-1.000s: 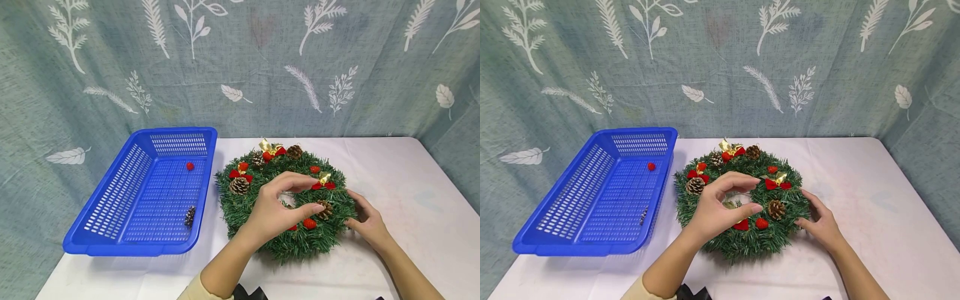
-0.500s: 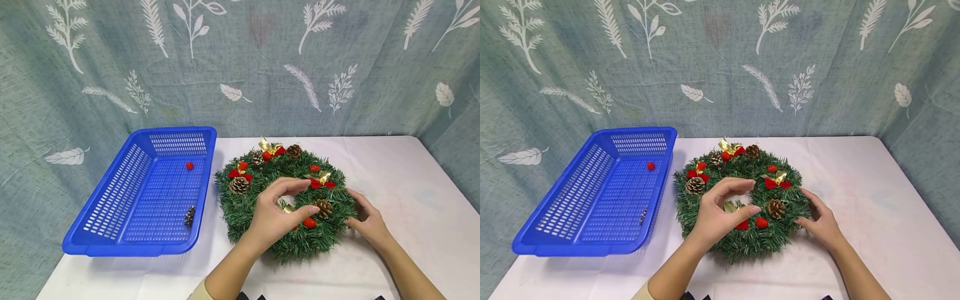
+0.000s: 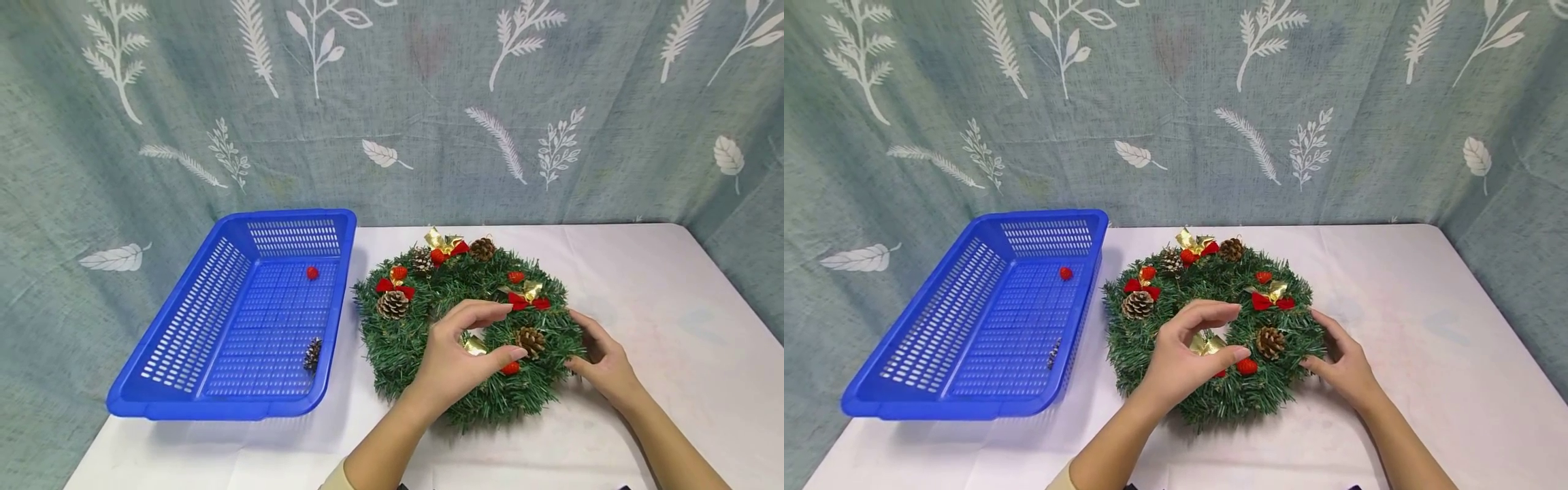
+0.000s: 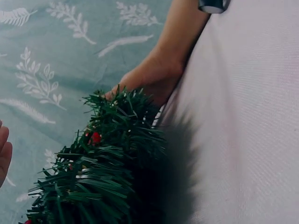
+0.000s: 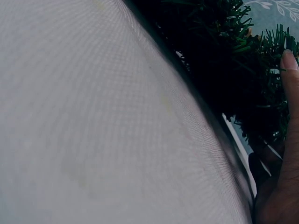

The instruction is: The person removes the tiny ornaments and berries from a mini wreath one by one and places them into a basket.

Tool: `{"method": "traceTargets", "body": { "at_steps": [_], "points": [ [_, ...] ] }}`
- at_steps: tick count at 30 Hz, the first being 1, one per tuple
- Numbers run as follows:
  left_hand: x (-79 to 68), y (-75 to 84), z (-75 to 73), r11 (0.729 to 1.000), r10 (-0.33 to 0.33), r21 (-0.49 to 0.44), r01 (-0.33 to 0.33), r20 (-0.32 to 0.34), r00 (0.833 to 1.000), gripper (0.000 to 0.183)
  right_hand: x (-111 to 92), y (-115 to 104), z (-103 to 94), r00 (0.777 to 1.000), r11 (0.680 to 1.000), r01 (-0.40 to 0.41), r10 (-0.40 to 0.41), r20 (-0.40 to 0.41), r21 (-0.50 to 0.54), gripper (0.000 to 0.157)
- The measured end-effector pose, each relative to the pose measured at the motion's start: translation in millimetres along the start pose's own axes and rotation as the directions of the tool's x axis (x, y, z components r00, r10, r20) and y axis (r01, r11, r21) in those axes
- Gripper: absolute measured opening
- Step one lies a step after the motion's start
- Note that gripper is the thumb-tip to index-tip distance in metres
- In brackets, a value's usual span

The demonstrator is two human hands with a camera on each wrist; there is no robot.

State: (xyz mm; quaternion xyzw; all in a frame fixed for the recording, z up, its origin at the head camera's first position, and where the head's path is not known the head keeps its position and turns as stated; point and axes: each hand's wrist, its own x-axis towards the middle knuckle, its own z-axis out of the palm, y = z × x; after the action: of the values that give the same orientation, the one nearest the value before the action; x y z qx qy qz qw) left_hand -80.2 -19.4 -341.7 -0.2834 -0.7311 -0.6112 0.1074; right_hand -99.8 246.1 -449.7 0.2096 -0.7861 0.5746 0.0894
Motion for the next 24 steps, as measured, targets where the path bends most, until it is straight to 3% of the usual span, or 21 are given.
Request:
{"method": "traceTargets", "body": {
  "at_steps": [9, 18, 24],
  "points": [
    [1.7, -6.3, 2.6, 0.999, -0.049, 0.007, 0.049, 0.076, 0.996, 0.051, 0.9, -0.4, 1.1, 0.999, 0.999, 0.035, -0.035, -0.014, 0.021, 0.079],
    [4.6, -10.2, 1.6, 0.989, -0.142, 0.056, 0.136, 0.141, 0.98, 0.054, 0.2, 0.2, -0.9, 1.0, 1.0, 0.007, -0.007, -0.007, -0.02, 0.078],
    [3.7, -15.0, 1.9, 0.989, -0.145, 0.058, 0.137, 0.167, 0.975, 0.052, 0.1, -1.2, -0.9, 1.0, 1.0, 0.009, -0.008, 0.002, -0.017, 0.079]
  ]
}}
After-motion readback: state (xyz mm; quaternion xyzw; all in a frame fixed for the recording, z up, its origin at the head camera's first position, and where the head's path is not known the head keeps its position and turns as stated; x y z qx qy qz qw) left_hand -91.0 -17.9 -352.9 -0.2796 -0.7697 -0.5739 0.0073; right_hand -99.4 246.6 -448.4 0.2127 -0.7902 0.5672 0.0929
